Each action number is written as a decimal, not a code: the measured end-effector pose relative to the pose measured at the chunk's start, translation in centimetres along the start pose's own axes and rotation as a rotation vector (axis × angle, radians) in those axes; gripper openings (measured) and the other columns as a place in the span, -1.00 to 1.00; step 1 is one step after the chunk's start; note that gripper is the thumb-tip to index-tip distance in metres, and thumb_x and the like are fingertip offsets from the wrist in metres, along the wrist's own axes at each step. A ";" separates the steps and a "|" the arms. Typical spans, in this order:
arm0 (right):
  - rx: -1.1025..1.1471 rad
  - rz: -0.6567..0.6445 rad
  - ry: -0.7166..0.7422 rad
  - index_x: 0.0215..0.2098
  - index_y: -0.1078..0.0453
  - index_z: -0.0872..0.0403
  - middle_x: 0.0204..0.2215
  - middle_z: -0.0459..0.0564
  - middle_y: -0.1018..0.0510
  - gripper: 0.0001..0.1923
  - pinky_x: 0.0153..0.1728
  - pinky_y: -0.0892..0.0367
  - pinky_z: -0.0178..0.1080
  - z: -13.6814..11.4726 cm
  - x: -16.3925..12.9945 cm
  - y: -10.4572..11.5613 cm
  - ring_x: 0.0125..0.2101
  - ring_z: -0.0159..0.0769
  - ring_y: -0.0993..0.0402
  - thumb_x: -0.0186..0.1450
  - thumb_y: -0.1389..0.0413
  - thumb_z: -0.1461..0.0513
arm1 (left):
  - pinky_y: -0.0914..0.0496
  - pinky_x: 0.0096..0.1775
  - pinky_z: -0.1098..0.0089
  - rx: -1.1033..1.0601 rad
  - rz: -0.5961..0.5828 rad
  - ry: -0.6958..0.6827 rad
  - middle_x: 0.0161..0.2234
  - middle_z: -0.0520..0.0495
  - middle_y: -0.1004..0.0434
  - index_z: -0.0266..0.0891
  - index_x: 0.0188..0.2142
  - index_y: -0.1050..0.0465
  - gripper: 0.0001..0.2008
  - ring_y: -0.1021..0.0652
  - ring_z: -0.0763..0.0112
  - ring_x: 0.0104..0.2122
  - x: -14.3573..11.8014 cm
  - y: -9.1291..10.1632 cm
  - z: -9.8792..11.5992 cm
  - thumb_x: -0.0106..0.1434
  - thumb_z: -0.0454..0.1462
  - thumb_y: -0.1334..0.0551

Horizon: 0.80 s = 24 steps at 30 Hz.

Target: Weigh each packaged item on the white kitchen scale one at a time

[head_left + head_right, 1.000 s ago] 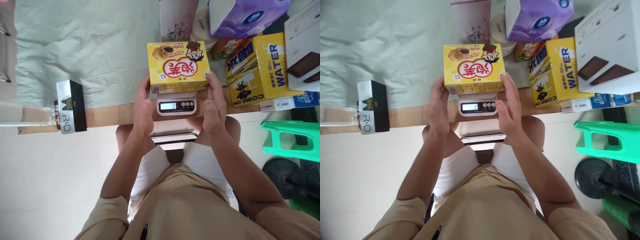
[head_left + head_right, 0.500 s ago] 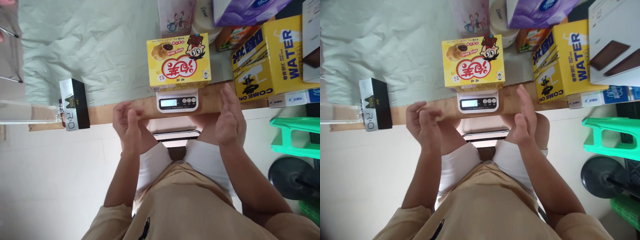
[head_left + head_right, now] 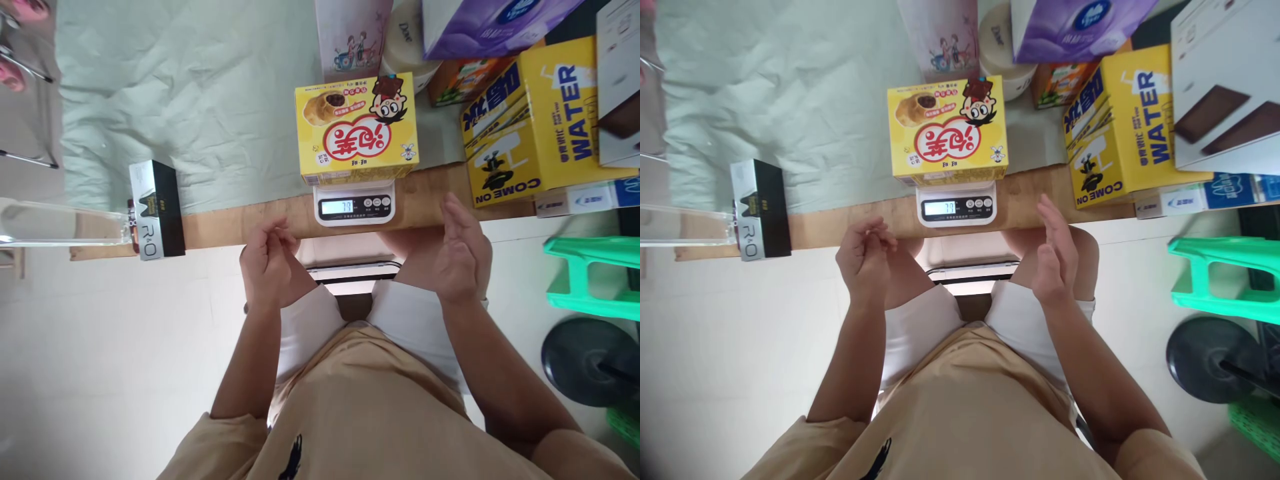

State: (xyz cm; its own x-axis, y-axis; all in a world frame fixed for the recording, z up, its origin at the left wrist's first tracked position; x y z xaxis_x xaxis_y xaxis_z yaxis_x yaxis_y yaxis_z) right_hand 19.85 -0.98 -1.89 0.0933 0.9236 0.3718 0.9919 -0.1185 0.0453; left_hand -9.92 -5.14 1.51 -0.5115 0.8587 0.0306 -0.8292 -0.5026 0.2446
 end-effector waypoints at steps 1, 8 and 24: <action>-0.003 0.006 -0.005 0.26 -0.56 -0.08 0.33 0.06 -0.56 -0.51 0.59 -0.16 0.26 0.0 0.1 0.0 0.43 -0.04 -0.43 0.42 -0.12 0.07 | -0.50 -0.30 0.41 -0.005 -0.025 -0.008 -0.31 0.00 -0.61 -0.13 -0.23 -0.57 -0.86 -0.58 0.45 -0.36 0.1 0.1 0.1 0.27 -0.36 -0.25; -0.048 0.048 -0.053 0.20 -0.60 -0.07 0.28 0.05 -0.61 -0.51 0.57 -0.19 0.31 0.0 0.1 -0.4 0.39 0.00 -0.49 0.38 -0.15 0.00 | -0.24 -0.50 0.44 -0.013 -0.116 0.029 -0.62 0.04 -0.33 -0.18 -0.52 -0.41 -0.69 -0.35 0.49 -0.58 0.0 0.5 0.6 0.38 -0.27 -0.16; -0.088 -0.002 -0.120 0.24 -0.44 -0.04 0.27 0.08 -0.53 -0.49 0.60 -0.16 0.17 0.2 6.1 -3.7 0.37 -0.11 -0.46 0.34 -0.20 0.09 | -0.40 0.45 0.04 -0.166 -0.184 -0.123 0.40 -0.08 -0.44 0.07 0.26 -0.50 -0.30 -0.44 0.04 0.44 6.1 -3.3 -0.5 0.28 0.31 -0.34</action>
State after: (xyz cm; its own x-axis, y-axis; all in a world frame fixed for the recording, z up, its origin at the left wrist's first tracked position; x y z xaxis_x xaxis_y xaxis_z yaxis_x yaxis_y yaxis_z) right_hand 16.74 5.19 0.07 0.1064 0.9601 0.2587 0.9813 -0.1433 0.1286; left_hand -10.41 1.75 0.41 -0.3263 0.9376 0.1202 -0.9363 -0.3381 0.0954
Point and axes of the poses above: each hand's wrist, its own x-axis towards the middle knuckle, its own y-axis out of the back of the hand, z = x × y, the point moved 1 cm from there along x, towards the middle knuckle
